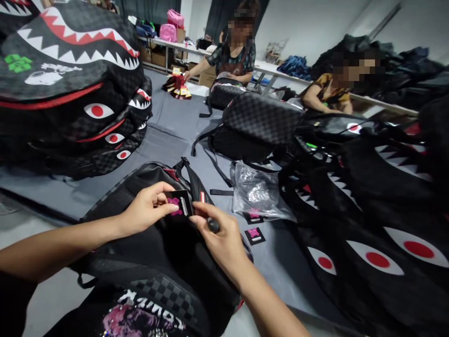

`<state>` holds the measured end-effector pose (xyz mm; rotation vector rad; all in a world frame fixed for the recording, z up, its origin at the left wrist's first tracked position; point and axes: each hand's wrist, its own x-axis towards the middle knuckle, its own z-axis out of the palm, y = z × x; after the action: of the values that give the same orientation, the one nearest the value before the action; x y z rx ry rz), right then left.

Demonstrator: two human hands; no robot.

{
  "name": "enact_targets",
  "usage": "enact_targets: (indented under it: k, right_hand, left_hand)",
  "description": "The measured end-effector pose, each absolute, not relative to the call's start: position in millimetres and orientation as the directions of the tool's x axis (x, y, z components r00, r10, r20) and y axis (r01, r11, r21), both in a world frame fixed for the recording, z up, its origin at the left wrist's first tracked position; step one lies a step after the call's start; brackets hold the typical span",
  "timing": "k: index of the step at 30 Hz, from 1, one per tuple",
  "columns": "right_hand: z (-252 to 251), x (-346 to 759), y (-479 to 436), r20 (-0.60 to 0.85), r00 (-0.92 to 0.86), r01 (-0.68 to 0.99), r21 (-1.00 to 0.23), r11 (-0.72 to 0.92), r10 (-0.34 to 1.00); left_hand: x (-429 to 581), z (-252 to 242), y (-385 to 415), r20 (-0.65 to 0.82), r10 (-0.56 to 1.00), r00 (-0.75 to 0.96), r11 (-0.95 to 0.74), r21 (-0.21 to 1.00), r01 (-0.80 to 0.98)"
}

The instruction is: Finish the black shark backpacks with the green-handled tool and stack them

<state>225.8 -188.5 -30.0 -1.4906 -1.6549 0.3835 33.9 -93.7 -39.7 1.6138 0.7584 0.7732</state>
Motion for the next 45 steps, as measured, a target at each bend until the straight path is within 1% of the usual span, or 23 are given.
enact_targets:
  k: [2,4,6,7,8,9,11,13,16,18,22,24,25,27,29,31,33,35,38,40,41,43,45]
  right_hand:
    - [-26.1,220.3,-174.9,0.319,0.045,0.638,-0.738,0.219,0.947]
    - [-23.0,219.5,-158.2,0.350,0.067,0.657,-0.721,0.223,0.934]
    - [-20.8,221.6,-137.8,0.411,0.112,0.714,-0.666,0.215,0.905]
    - [-19.9,222.3,-126.8,0.425,0.117,0.755,-0.625,0.197,0.898]
    - [-19.0,221.8,-115.6,0.410,0.099,0.798,-0.577,0.173,0.907]
    - [-18.1,219.7,-104.7,0.364,0.062,0.840,-0.522,0.148,0.929]
    - [-16.8,210.9,-85.3,0.209,-0.026,0.908,-0.404,0.111,0.978]
    - [-16.4,198.0,-71.2,0.051,-0.098,0.952,-0.288,0.108,0.994]
    - [-18.8,181.2,-63.3,-0.079,-0.194,0.965,-0.195,0.176,0.978]
    - [-22.5,176.2,-66.9,-0.064,-0.227,0.957,-0.199,0.210,0.972]
    - [-30.9,181.6,-82.0,0.119,-0.230,0.946,-0.206,0.250,0.966]
    - [-32.8,186.6,-82.7,0.133,-0.221,0.950,-0.194,0.244,0.966]
    - [-32.8,188.1,-79.7,0.094,-0.210,0.955,-0.192,0.225,0.973]
    - [-31.1,187.0,-68.6,-0.052,-0.214,0.961,-0.190,0.201,0.975]
    - [-28.1,180.8,-56.2,-0.175,-0.269,0.956,-0.170,0.240,0.947]
    - [-26.0,172.7,-49.6,-0.209,-0.335,0.940,-0.142,0.311,0.919]
    - [-25.7,168.4,-52.6,-0.178,-0.357,0.933,-0.116,0.341,0.917]
    - [-26.2,172.0,-63.9,-0.095,-0.331,0.939,-0.131,0.318,0.939]
    - [-23.7,187.3,-87.0,0.188,-0.264,0.937,-0.184,0.298,0.946]
    - [-19.4,194.7,-101.0,0.375,-0.274,0.913,-0.186,0.362,0.886]
    - [-17.2,195.8,-106.8,0.440,-0.299,0.895,-0.177,0.409,0.847]
    - [-14.0,192.8,-115.7,0.512,-0.352,0.852,-0.171,0.494,0.784]
    - [-13.0,186.6,-121.5,0.546,-0.384,0.809,-0.189,0.556,0.745]
  left_hand:
    - [25.1,-39.6,-94.5,0.152,0.802,0.577,-0.254,0.962,0.100]
    - [11.4,-41.0,-89.4,0.270,0.799,0.537,-0.416,0.894,0.168]
    - [-7.7,-46.1,-78.6,0.413,0.805,0.427,-0.565,0.753,0.338]
    - [-18.3,-50.2,-72.1,0.457,0.813,0.361,-0.582,0.673,0.457]
    - [-28.5,-55.1,-65.7,0.463,0.829,0.313,-0.554,0.609,0.568]
    - [-37.9,-60.3,-60.0,0.426,0.856,0.294,-0.505,0.568,0.649]
    - [-51.8,-70.7,-52.3,0.294,0.905,0.309,-0.424,0.543,0.725]
    - [-58.6,-78.9,-49.9,0.230,0.912,0.339,-0.409,0.553,0.725]
    - [-60.3,-85.8,-51.5,0.301,0.893,0.335,-0.450,0.565,0.691]
    - [-59.7,-88.1,-52.5,0.343,0.877,0.337,-0.479,0.563,0.674]
    - [-59.4,-90.9,-51.7,0.378,0.859,0.345,-0.508,0.545,0.667]
    - [-59.3,-91.5,-51.1,0.390,0.850,0.356,-0.523,0.530,0.668]
    - [-59.3,-91.6,-50.9,0.395,0.845,0.360,-0.529,0.525,0.667]
    - [-59.4,-91.4,-51.1,0.406,0.839,0.363,-0.538,0.519,0.665]
    - [-60.5,-91.7,-51.8,0.414,0.835,0.361,-0.542,0.515,0.664]
    - [-62.4,-92.8,-52.7,0.424,0.829,0.364,-0.551,0.509,0.662]
    - [-64.5,-94.0,-53.6,0.436,0.821,0.369,-0.562,0.503,0.657]
    - [-65.0,-93.3,-54.5,0.451,0.813,0.368,-0.572,0.501,0.650]
    - [-59.6,-84.7,-55.4,0.530,0.776,0.341,-0.606,0.478,0.636]
    - [-51.8,-74.0,-56.1,0.609,0.719,0.334,-0.663,0.458,0.592]
    - [-47.2,-67.8,-56.8,0.642,0.686,0.343,-0.699,0.450,0.555]
    - [-38.4,-56.1,-58.9,0.682,0.629,0.374,-0.764,0.451,0.462]
    - [-32.6,-47.6,-62.0,0.724,0.556,0.408,-0.827,0.432,0.360]
